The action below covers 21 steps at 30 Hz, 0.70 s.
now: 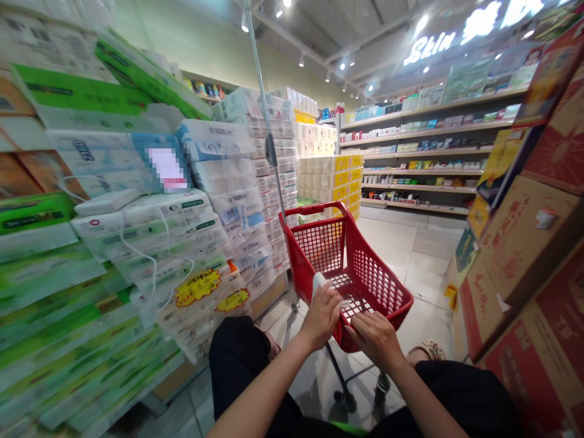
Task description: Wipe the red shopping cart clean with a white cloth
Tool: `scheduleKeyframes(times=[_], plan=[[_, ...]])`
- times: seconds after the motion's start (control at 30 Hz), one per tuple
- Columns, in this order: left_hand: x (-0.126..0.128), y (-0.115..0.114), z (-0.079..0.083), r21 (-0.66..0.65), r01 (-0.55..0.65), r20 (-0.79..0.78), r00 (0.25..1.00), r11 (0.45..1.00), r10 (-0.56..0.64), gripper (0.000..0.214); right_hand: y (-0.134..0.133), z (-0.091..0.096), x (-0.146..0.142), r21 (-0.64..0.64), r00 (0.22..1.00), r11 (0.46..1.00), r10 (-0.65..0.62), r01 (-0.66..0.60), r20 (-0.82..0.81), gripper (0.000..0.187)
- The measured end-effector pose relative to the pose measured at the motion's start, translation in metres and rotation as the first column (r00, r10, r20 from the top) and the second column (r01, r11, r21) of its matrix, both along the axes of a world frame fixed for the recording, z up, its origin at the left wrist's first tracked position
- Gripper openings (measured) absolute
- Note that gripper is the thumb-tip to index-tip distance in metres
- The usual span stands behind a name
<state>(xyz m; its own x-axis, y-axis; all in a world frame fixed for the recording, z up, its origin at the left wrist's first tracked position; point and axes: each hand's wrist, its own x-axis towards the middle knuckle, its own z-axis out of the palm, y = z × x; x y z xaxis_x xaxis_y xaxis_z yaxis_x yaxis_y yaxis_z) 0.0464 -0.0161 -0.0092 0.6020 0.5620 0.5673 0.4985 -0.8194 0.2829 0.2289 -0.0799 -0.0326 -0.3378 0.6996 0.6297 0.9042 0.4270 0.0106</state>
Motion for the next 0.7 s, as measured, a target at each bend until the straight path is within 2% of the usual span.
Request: scheduleKeyframes(times=[0.1,0.17,0.3,0.4,0.47,0.53,0.6,0.7], plan=[[0.006,-0.029,-0.007,-0.009,0.032,-0.004,0.999,0.999,-0.032,0.033,0.002,-0.001,-0.004,-0.011,1.0,1.0,-0.001,0.001,-0.013,0.021],[0.003,-0.031,-0.006,-0.018,0.066,-0.018,0.998,0.998,-0.066,0.034,0.002,0.001,-0.005,-0.038,1.0,0.999,0.015,-0.015,-0.022,0.021],[-0.01,-0.011,0.004,-0.041,0.149,-0.045,0.988,0.988,-0.151,0.026,0.004,0.015,0.008,-0.071,0.997,0.995,0.067,-0.069,-0.04,0.016],[-0.016,0.008,0.005,-0.036,0.151,-0.032,0.988,0.988,-0.152,0.03,0.011,0.023,0.035,-0.023,0.999,1.0,0.016,-0.017,-0.038,0.029],[-0.017,0.019,0.001,-0.022,0.121,-0.008,0.993,0.992,-0.121,0.039,0.019,0.021,0.05,-0.02,1.0,1.0,-0.011,0.011,-0.006,0.035],[-0.016,0.025,-0.007,-0.014,0.064,0.02,0.998,0.998,-0.064,0.04,0.031,0.015,0.057,-0.03,0.999,0.999,-0.04,0.041,0.023,0.031],[-0.013,0.025,-0.015,-0.014,-0.012,0.039,0.999,1.0,0.012,0.036,0.041,0.007,0.052,-0.012,0.996,0.996,-0.087,0.087,0.019,0.025],[-0.007,0.012,-0.026,0.004,-0.14,0.052,0.989,0.99,0.14,0.048,0.05,0.0,0.034,0.036,0.991,0.99,-0.136,0.136,-0.011,0.021]])
